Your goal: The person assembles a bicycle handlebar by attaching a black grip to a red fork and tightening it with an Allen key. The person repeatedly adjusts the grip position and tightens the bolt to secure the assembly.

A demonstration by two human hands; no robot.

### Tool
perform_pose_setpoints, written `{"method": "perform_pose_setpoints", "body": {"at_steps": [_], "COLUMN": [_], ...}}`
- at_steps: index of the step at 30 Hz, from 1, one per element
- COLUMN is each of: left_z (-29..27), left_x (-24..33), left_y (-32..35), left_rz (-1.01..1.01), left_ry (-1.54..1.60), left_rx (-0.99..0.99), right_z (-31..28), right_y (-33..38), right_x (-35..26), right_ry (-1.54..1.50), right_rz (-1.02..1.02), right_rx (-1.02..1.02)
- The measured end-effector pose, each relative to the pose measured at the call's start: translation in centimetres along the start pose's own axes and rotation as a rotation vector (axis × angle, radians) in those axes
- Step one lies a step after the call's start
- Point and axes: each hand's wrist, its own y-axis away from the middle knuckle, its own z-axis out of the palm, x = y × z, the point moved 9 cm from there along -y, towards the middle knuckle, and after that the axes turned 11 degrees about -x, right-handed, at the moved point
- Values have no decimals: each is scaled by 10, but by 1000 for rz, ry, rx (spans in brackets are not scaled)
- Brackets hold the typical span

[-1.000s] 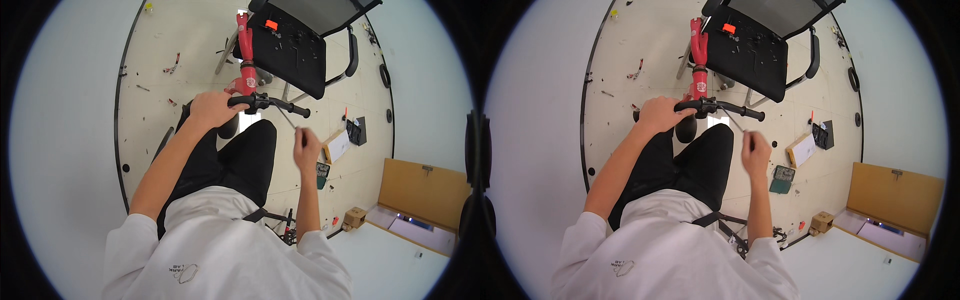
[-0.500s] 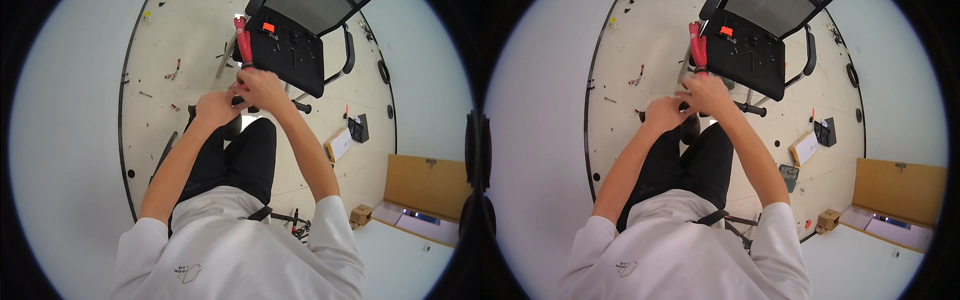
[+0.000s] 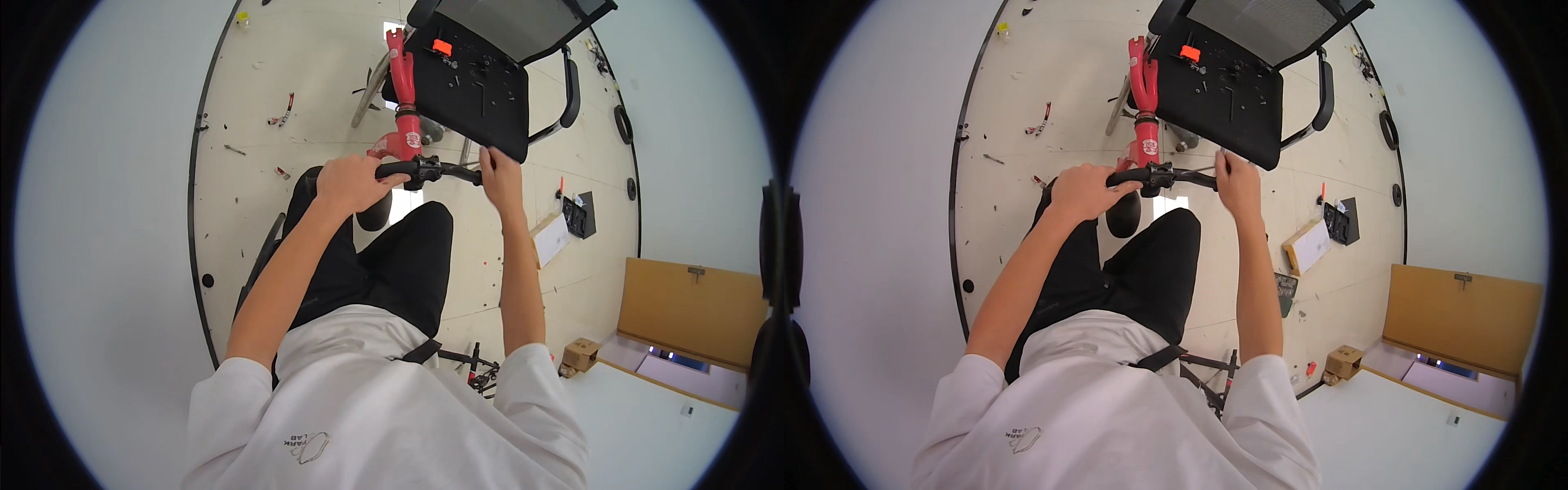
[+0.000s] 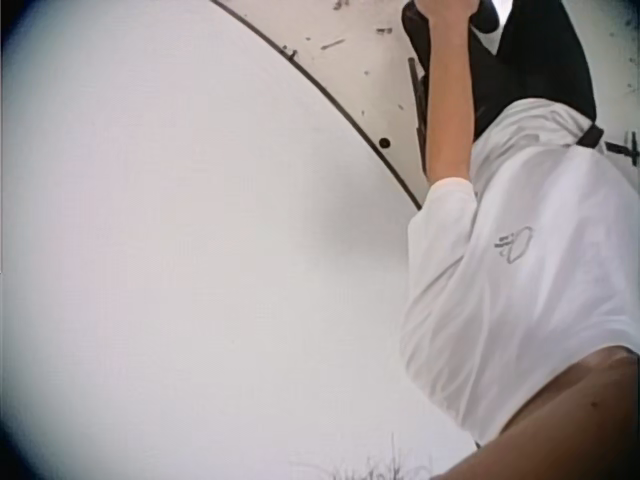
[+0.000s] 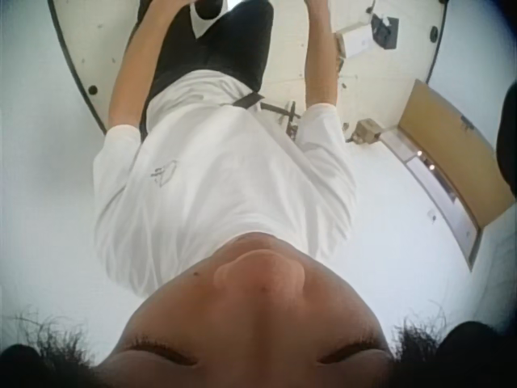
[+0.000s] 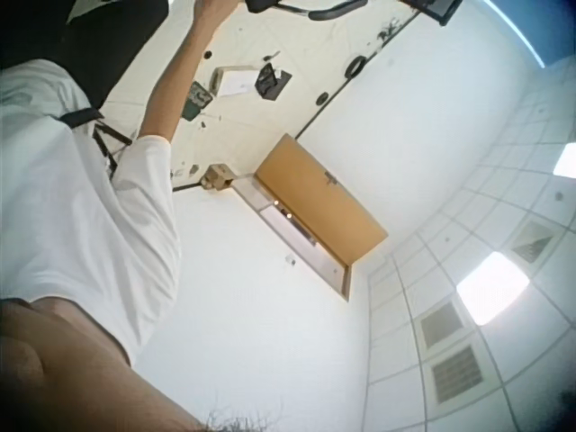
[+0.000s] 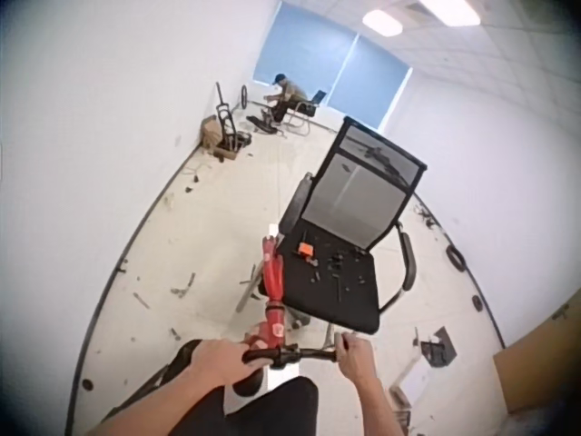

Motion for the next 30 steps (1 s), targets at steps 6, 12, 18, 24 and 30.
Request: {"method": "perform_pose_setpoints", "body": {"at_steps": [6, 12, 18, 24, 30], "left_z": [-7, -15, -10, -9, -11], "left_x": [4, 8, 5, 7, 2], "left_y": [-10, -6, -9, -12, -7], "left_rz": [51, 54, 74, 40, 21], "left_ry": [-22, -24, -20, 2, 12], "left_rx": [47, 35, 76, 16, -22], "right_z": [-4, 18, 40, 53, 27], "right_y": [113, 90, -33, -89, -71], "right_x": [-41, -136, -175, -98, -6], "right_ry": [51, 31, 216, -30, -7], "right_rz": [56, -304, -433, -135, 21], "right_rx": [40, -171, -264, -272, -141]}}
